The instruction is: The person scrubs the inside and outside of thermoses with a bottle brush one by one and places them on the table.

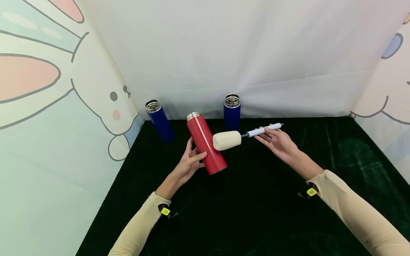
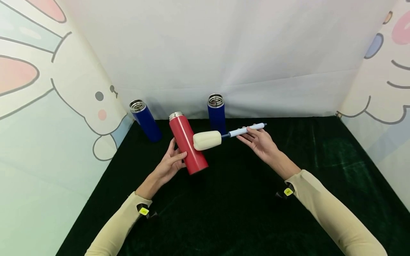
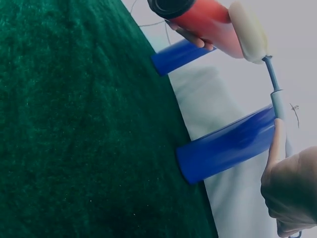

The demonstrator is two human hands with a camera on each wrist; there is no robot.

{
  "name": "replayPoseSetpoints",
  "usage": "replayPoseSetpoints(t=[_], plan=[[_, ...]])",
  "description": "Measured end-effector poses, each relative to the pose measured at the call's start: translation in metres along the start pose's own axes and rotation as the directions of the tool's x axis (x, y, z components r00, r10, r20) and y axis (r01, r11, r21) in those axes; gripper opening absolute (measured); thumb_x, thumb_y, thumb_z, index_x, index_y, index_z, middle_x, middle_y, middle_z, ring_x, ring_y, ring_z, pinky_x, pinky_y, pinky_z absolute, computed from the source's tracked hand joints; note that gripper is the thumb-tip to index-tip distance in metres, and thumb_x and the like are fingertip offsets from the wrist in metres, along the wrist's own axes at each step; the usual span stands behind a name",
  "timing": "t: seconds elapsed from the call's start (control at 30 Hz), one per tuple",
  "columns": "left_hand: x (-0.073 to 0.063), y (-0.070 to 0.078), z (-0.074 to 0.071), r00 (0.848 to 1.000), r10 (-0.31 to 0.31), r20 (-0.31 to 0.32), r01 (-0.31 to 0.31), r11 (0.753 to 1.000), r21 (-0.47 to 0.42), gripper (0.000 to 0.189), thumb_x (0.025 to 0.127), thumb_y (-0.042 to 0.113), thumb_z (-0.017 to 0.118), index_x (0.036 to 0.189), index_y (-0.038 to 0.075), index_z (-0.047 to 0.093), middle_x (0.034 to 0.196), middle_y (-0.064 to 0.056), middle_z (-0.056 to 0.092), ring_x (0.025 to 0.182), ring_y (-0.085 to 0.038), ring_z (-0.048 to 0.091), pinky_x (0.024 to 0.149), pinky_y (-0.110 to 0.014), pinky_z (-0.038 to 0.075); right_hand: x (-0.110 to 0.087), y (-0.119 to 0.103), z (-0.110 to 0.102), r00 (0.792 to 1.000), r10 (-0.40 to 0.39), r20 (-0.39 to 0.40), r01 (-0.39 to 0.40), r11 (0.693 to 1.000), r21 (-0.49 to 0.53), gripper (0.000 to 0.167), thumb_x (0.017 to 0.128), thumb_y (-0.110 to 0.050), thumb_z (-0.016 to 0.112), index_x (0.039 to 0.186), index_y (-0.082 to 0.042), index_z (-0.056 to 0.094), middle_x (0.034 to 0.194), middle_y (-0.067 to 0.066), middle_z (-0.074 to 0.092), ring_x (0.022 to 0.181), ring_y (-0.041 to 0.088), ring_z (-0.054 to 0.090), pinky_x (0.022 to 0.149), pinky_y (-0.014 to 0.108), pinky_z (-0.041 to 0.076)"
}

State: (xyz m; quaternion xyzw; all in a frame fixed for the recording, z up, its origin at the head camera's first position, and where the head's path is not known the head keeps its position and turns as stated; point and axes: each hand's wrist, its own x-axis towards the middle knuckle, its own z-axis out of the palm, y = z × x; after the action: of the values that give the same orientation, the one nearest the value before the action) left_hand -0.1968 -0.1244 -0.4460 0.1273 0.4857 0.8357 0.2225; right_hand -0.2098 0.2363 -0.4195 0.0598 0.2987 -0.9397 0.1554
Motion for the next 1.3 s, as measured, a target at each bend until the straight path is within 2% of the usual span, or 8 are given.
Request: replayPoseSetpoints(t=[0.1,0.37,0.6,0.77,0.93,1.0,1.13,1.3], plan=[[0.0,0.0,0.001,1.0,0.0,0.002,0.0,1.0,-0.02,0.091,0.099,-0.003,0.054,0.161,0.041,0.003,0.157,-0.012,0.034,0.126,-0.023,0.06,0.092,-0.044,0.058,0.0,0.0,0.0,1.0,-0.018,0.023,0.018,1.0,-0.018,0.011,0.104,-0.001,0.051,0.105,-0.011,0.048,0.117,0.008,0.062,0.111,0.023,0.069,0.097,0.04,0.058],[0.0,0.003,-0.001,1.0,0.028,0.006,-0.027,0.997,-0.074,0.092,0.097,-0.002,0.058,0.161,0.044,0.008,0.158,-0.008,0.032,0.132,-0.024,0.054,0.095,-0.045,0.057,-0.005,-0.002,-0.007,0.999,-0.042,0.026,0.047,0.975,-0.218,0.016,0.105,-0.007,0.052,0.116,-0.012,0.041,0.115,0.004,0.058,0.109,0.017,0.068,0.096,0.033,0.058],[0.0,0.0,-0.001,0.999,0.027,0.024,-0.025,0.998,-0.065,0.088,0.102,0.0,0.056,0.162,0.044,0.009,0.164,-0.005,0.024,0.138,-0.024,0.047,0.099,-0.045,0.056,-0.003,-0.003,-0.015,1.0,-0.019,0.012,0.022,0.969,-0.247,0.022,0.104,-0.008,0.053,0.121,-0.011,0.04,0.112,0.003,0.059,0.107,0.015,0.069,0.095,0.031,0.059],[-0.002,-0.003,0.0,0.998,-0.004,0.067,0.007,0.999,-0.042,0.088,0.104,0.008,0.055,0.162,0.046,0.0,0.169,-0.004,0.017,0.145,-0.028,0.041,0.105,-0.048,0.051,0.003,-0.003,-0.016,1.0,0.021,-0.004,-0.021,0.968,-0.248,0.021,0.105,-0.01,0.052,0.122,-0.011,0.039,0.112,0.002,0.059,0.109,0.015,0.068,0.094,0.031,0.059],[-0.004,-0.004,0.001,0.991,-0.046,0.126,0.05,0.998,-0.03,0.088,0.105,0.012,0.055,0.161,0.048,-0.003,0.172,-0.003,0.013,0.149,-0.038,0.035,0.111,-0.063,0.04,0.012,-0.002,-0.004,1.0,0.004,-0.023,-0.007,0.986,-0.167,0.017,0.104,-0.009,0.055,0.116,-0.01,0.043,0.113,0.004,0.061,0.11,0.017,0.067,0.095,0.032,0.059],[-0.005,-0.004,0.002,0.988,-0.054,0.142,0.058,0.998,-0.02,0.09,0.105,0.012,0.056,0.161,0.048,-0.004,0.172,-0.004,0.011,0.149,-0.04,0.034,0.111,-0.064,0.04,0.017,-0.002,0.003,1.0,-0.01,-0.028,0.007,0.993,-0.115,0.016,0.102,-0.008,0.056,0.113,-0.009,0.045,0.113,0.006,0.062,0.109,0.018,0.068,0.095,0.033,0.058],[-0.008,-0.005,0.005,0.988,-0.072,0.137,0.075,0.997,-0.022,0.096,0.102,0.016,0.062,0.161,0.047,-0.007,0.17,-0.007,0.013,0.144,-0.034,0.042,0.104,-0.053,0.05,0.025,0.001,0.022,0.999,-0.02,-0.026,0.019,0.999,-0.035,0.013,0.101,-0.007,0.057,0.11,-0.008,0.047,0.116,0.009,0.064,0.115,0.02,0.067,0.101,0.034,0.055],[-0.009,-0.006,0.008,0.992,-0.071,0.104,0.075,0.997,-0.035,0.101,0.099,0.015,0.068,0.161,0.045,-0.005,0.165,-0.01,0.021,0.133,-0.025,0.054,0.097,-0.043,0.055,0.035,0.003,0.042,0.998,-0.031,-0.063,0.037,0.994,0.102,0.013,0.099,-0.004,0.059,0.109,-0.005,0.05,0.13,0.011,0.059,0.145,0.019,0.045,0.113,0.034,0.045]])
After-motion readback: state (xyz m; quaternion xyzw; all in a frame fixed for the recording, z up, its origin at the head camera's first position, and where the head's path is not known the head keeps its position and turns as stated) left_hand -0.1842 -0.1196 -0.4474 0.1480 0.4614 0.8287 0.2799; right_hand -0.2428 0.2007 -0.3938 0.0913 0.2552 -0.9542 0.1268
